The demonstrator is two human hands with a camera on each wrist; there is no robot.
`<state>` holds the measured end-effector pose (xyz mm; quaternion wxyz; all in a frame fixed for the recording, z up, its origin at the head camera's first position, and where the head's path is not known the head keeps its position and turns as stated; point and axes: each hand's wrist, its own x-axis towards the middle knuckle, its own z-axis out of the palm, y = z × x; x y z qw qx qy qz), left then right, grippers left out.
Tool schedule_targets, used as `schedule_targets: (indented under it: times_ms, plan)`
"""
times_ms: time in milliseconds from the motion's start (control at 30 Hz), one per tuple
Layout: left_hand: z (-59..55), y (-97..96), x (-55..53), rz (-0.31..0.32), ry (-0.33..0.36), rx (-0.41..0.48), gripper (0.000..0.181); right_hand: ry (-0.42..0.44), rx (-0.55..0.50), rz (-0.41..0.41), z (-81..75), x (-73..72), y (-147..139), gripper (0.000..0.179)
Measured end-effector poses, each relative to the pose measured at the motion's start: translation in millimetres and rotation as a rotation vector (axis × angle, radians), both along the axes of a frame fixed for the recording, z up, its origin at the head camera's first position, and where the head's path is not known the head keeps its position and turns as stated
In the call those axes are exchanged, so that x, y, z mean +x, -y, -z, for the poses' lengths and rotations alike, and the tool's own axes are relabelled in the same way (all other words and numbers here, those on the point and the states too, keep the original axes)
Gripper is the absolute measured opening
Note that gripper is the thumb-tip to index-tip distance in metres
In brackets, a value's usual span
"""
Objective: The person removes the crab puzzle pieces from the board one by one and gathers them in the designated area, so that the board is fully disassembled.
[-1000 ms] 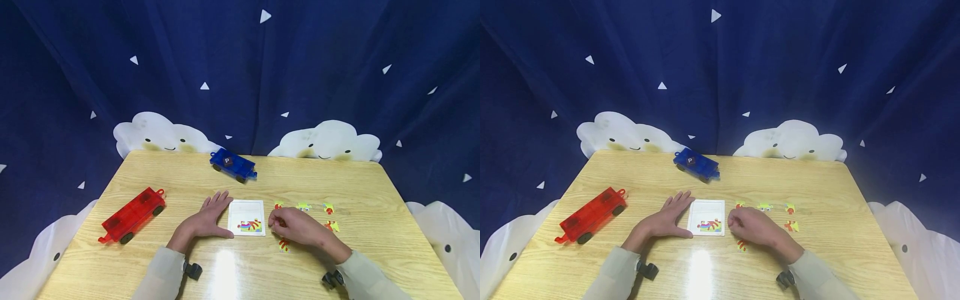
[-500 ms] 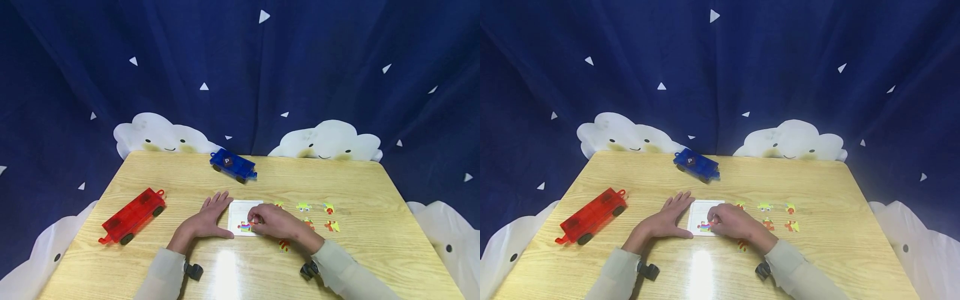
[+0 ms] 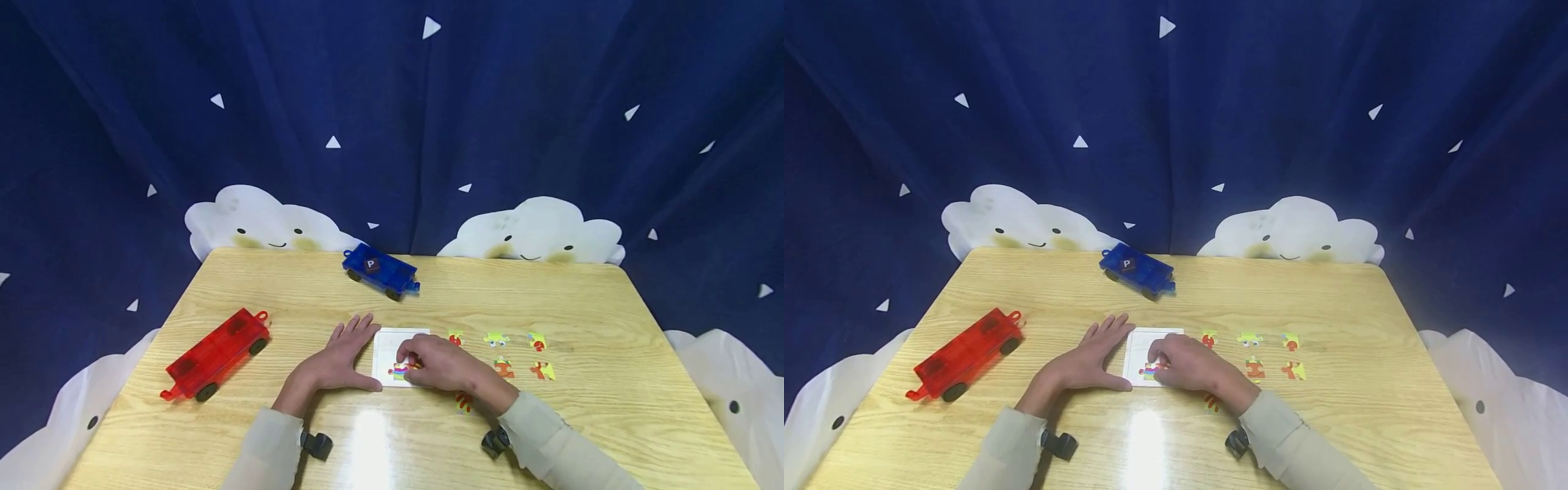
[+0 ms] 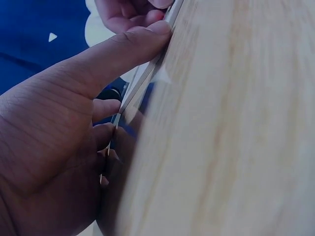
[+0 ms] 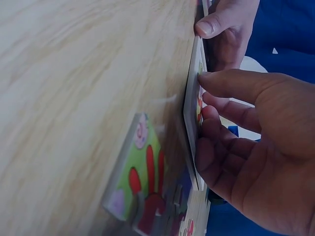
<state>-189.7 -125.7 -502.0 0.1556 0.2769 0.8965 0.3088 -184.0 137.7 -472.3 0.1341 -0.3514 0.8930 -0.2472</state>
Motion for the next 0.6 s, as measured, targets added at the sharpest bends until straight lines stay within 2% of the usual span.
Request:
schedule_targets:
  times_ms: [300, 600]
  plan:
    - [-0.9, -0.3, 0.6, -0.002, -0.002, -0.004, 0.114, -0.005, 0.021, 0.003, 1.3, 0.4, -0.3, 0.020]
    - [-2.6, -0.9, 1.6, 0.004, 0.004, -0.002, 0.114, -0.031, -0.003, -0.019, 2.6, 3.3, -1.4, 0.019]
